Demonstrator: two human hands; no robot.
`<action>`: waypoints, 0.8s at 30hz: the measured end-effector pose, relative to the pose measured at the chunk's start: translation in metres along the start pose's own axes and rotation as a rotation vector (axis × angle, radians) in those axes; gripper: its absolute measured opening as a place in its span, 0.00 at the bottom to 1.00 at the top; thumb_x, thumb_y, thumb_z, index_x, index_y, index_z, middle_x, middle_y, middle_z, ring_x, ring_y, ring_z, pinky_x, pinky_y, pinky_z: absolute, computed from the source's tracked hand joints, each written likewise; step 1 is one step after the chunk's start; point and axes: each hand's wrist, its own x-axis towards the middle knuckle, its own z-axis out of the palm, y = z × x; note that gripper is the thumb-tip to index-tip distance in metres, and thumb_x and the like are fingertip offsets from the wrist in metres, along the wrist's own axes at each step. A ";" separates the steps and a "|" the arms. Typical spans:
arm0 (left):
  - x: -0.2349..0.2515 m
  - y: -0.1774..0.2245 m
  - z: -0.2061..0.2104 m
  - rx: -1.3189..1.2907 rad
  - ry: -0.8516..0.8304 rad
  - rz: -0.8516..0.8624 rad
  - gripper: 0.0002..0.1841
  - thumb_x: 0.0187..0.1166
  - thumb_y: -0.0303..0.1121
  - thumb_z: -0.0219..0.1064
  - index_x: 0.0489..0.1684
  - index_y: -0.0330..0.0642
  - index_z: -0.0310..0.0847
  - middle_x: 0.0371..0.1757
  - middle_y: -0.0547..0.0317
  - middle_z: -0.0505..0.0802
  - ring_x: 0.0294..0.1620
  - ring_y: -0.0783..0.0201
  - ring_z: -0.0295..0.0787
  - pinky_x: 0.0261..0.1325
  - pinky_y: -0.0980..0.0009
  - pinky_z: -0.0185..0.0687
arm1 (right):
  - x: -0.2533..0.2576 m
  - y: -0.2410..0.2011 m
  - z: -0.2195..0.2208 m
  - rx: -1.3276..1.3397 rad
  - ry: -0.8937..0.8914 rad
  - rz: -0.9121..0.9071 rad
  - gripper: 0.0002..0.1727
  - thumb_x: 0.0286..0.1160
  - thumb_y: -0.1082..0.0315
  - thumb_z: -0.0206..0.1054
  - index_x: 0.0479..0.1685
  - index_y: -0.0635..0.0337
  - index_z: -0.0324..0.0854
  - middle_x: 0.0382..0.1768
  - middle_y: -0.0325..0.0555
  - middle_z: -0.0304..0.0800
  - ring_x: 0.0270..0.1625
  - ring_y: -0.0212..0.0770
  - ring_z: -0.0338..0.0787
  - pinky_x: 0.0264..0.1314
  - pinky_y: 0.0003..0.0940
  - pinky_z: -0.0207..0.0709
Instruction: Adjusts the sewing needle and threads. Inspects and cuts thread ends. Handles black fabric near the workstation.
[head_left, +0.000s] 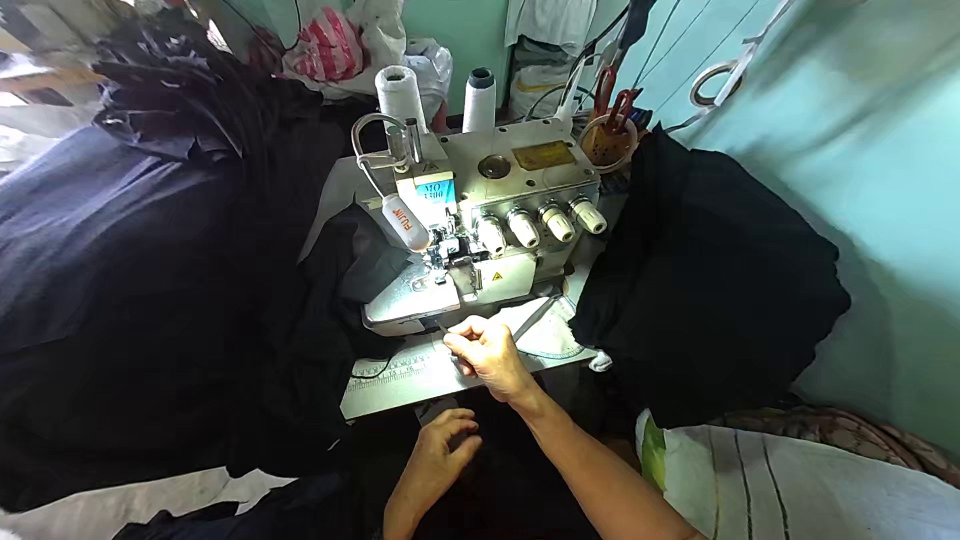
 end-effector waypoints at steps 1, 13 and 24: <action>-0.005 0.010 -0.014 0.067 -0.111 -0.046 0.22 0.76 0.33 0.73 0.65 0.29 0.85 0.75 0.33 0.83 0.72 0.42 0.84 0.73 0.51 0.79 | -0.002 -0.003 -0.008 -0.123 -0.023 -0.036 0.03 0.75 0.76 0.67 0.36 0.66 0.84 0.23 0.34 0.84 0.18 0.19 0.76 0.21 0.15 0.72; 0.057 0.087 -0.121 0.564 0.677 0.646 0.13 0.82 0.41 0.65 0.44 0.46 0.95 0.59 0.44 0.91 0.69 0.47 0.82 0.74 0.49 0.69 | -0.002 -0.037 -0.078 -1.668 0.109 0.333 0.21 0.87 0.75 0.54 0.76 0.64 0.79 0.68 0.71 0.81 0.58 0.68 0.90 0.59 0.57 0.81; 0.118 0.087 -0.148 0.949 0.382 0.928 0.10 0.80 0.24 0.63 0.36 0.41 0.92 0.62 0.49 0.93 0.64 0.50 0.88 0.62 0.50 0.79 | -0.024 -0.034 -0.096 -0.197 0.144 -0.023 0.11 0.63 0.80 0.65 0.43 0.65 0.87 0.28 0.38 0.92 0.17 0.21 0.79 0.18 0.15 0.71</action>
